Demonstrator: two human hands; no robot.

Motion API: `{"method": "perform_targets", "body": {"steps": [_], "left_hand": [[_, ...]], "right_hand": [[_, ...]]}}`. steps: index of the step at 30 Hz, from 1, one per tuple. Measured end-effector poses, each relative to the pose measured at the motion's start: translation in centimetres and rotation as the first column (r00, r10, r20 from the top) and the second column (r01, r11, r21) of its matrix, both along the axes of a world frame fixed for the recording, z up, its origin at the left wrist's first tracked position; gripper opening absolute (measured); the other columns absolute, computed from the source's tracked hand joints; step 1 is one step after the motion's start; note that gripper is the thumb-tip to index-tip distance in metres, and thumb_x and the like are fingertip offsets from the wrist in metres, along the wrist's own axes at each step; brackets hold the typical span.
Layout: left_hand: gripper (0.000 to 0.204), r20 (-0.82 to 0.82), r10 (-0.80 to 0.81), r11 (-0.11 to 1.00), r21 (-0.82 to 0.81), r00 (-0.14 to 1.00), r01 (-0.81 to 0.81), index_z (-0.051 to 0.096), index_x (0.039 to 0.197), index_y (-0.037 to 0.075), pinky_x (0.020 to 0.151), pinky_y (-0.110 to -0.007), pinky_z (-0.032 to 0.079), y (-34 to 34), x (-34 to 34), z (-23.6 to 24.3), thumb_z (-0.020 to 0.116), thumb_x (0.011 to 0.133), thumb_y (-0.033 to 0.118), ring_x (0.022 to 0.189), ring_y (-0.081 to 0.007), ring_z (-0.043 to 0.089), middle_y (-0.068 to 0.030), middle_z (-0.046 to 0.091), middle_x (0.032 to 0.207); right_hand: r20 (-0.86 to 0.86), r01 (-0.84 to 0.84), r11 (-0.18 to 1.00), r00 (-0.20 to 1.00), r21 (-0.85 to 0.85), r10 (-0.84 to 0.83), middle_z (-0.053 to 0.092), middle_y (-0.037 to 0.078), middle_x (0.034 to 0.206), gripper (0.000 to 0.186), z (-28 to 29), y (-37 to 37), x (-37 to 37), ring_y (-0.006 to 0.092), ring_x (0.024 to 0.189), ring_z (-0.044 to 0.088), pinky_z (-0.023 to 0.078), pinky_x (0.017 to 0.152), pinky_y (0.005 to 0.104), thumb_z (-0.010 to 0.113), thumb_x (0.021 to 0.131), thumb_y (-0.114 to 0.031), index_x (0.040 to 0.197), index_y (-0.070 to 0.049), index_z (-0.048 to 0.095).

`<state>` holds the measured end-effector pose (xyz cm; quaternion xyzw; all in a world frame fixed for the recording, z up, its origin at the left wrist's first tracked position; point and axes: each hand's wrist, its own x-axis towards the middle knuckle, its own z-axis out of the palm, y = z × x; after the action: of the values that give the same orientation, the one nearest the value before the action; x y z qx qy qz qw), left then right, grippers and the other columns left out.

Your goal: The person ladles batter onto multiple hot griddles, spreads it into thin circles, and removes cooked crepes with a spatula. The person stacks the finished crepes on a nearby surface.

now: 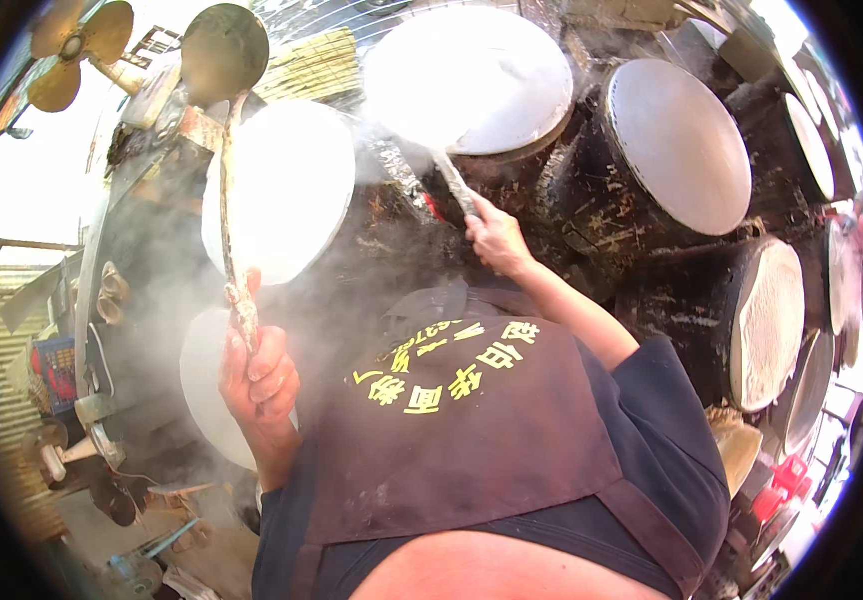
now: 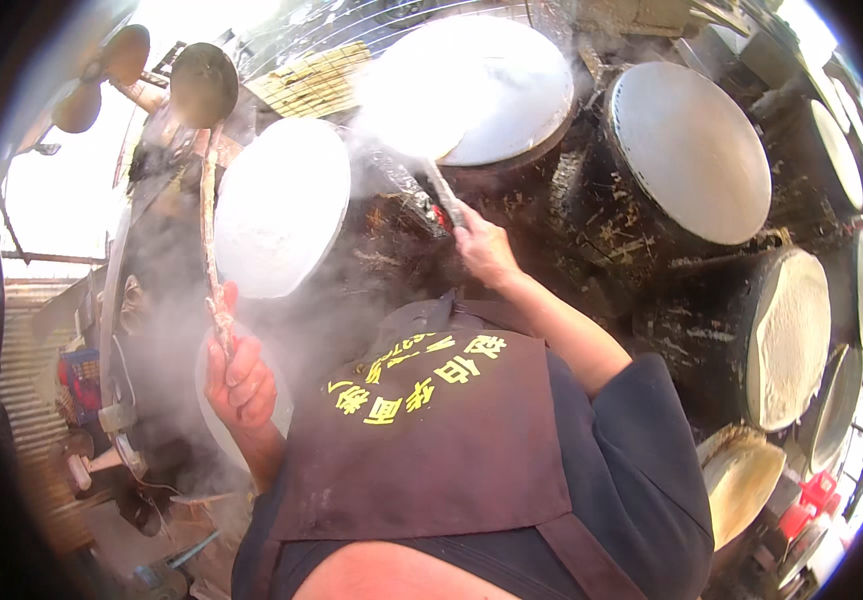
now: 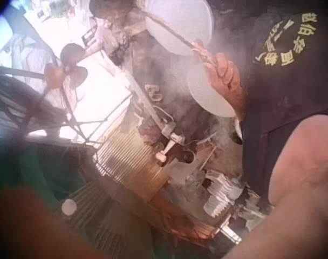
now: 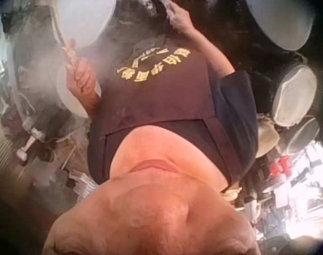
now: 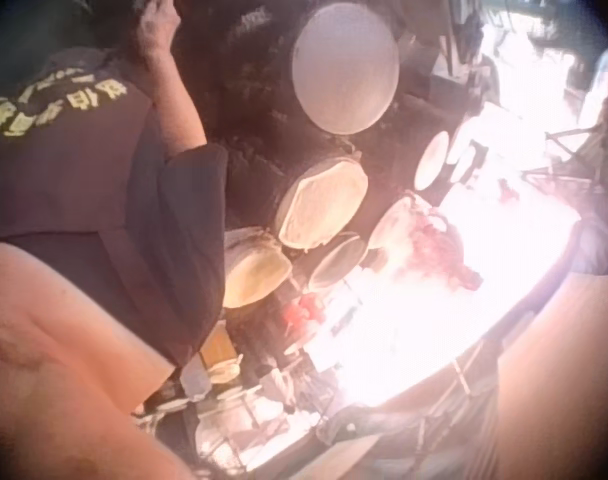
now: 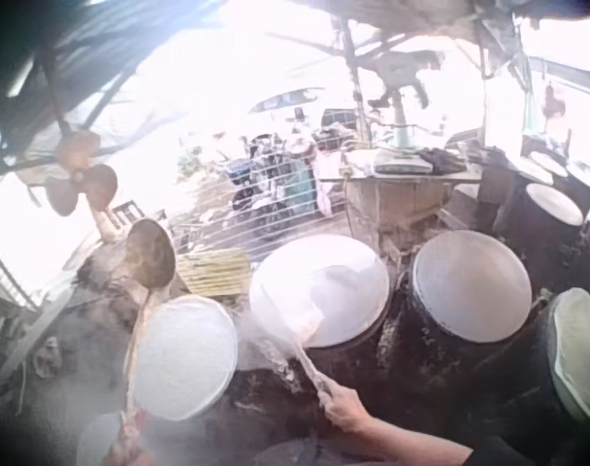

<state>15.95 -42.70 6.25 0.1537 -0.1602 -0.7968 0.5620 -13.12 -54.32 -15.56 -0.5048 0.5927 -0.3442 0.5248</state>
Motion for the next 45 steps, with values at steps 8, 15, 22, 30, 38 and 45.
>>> {"method": "perform_targets", "body": {"steps": [8, 15, 22, 30, 38, 45], "left_hand": [[0.059, -0.172, -0.188, 0.979, 0.049, 0.967, 0.199, -0.003, 0.152, 0.021, 0.029, -0.017, 0.022, -1.3, 0.2, -1.8, 0.032, 0.105, 0.024, 0.039, -0.0033, 0.022, -0.0053, 0.036, 0.073], [0.059, -0.166, -0.178, 0.981, 0.042, 0.970, 0.187, -0.004, 0.152, 0.023, 0.029, -0.018, 0.023, -0.9, -1.4, -0.8, 0.032, 0.105, 0.025, 0.041, -0.0043, 0.026, -0.0049, 0.037, 0.073], [0.059, -0.103, -0.116, 0.986, 0.112, 0.988, 0.127, -0.005, 0.152, 0.024, 0.031, -0.017, 0.024, 0.4, -4.5, 0.6, 0.031, 0.105, 0.025, 0.043, -0.0044, 0.029, -0.0044, 0.037, 0.073], [0.060, -0.164, -0.121, 0.987, 0.087, 0.979, 0.136, -0.006, 0.152, 0.023, 0.028, -0.016, 0.020, 0.6, -7.8, 1.7, 0.031, 0.105, 0.024, 0.040, -0.0025, 0.020, -0.0048, 0.034, 0.074], [0.059, -0.149, -0.100, 0.989, 0.096, 0.984, 0.115, -0.004, 0.152, 0.023, 0.027, -0.017, 0.021, 0.0, -9.9, 2.5, 0.032, 0.105, 0.026, 0.040, -0.0030, 0.022, -0.0043, 0.034, 0.073], [0.059, -0.117, -0.112, 0.982, 0.139, 0.987, 0.127, -0.002, 0.152, 0.023, 0.027, -0.017, 0.020, -0.8, -12.0, 4.2, 0.032, 0.105, 0.027, 0.039, -0.0030, 0.021, -0.0040, 0.033, 0.072]], "right_hand": [[0.067, 0.162, 0.973, 0.982, 0.166, -0.175, 0.056, 0.001, 0.069, 0.048, 2.8, 4.5, -7.5, 0.0079, 0.046, 0.048, 0.044, 0.040, 0.0258, 0.050, 0.093, -0.012, 0.140, -0.020, 0.046], [-0.025, 0.254, 0.963, 0.966, -0.092, -0.257, 0.064, 0.019, 0.091, 0.046, 0.6, 2.0, -7.0, 0.0225, 0.070, 0.063, 0.051, 0.066, 0.0341, 0.054, 0.091, -0.014, 0.136, -0.014, 0.049], [-0.246, -0.035, 0.961, 0.969, -0.274, -0.034, 0.064, 0.025, 0.090, 0.046, -1.0, 4.9, -9.3, 0.0379, 0.082, 0.066, 0.052, 0.074, 0.0413, 0.058, 0.088, -0.013, 0.134, -0.014, 0.050], [-0.020, 0.090, 0.993, 0.996, 0.082, -0.089, 0.059, 0.011, 0.068, 0.046, 2.5, -1.1, -16.0, 0.0194, 0.053, 0.058, 0.049, 0.049, 0.0328, 0.053, 0.092, -0.014, 0.137, -0.017, 0.048], [-0.323, -0.139, 0.933, 0.946, -0.332, 0.026, 0.063, 0.024, 0.098, 0.044, -2.0, 1.0, -17.4, 0.0402, 0.090, 0.063, 0.051, 0.078, 0.0421, 0.057, 0.089, -0.015, 0.133, -0.013, 0.051], [-0.364, -0.003, 0.948, 0.924, -0.320, -0.120, 0.064, 0.025, 0.099, 0.045, -0.4, -6.7, -17.8, 0.0410, 0.091, 0.062, 0.050, 0.079, 0.0456, 0.056, 0.090, -0.015, 0.134, -0.010, 0.049]]}}
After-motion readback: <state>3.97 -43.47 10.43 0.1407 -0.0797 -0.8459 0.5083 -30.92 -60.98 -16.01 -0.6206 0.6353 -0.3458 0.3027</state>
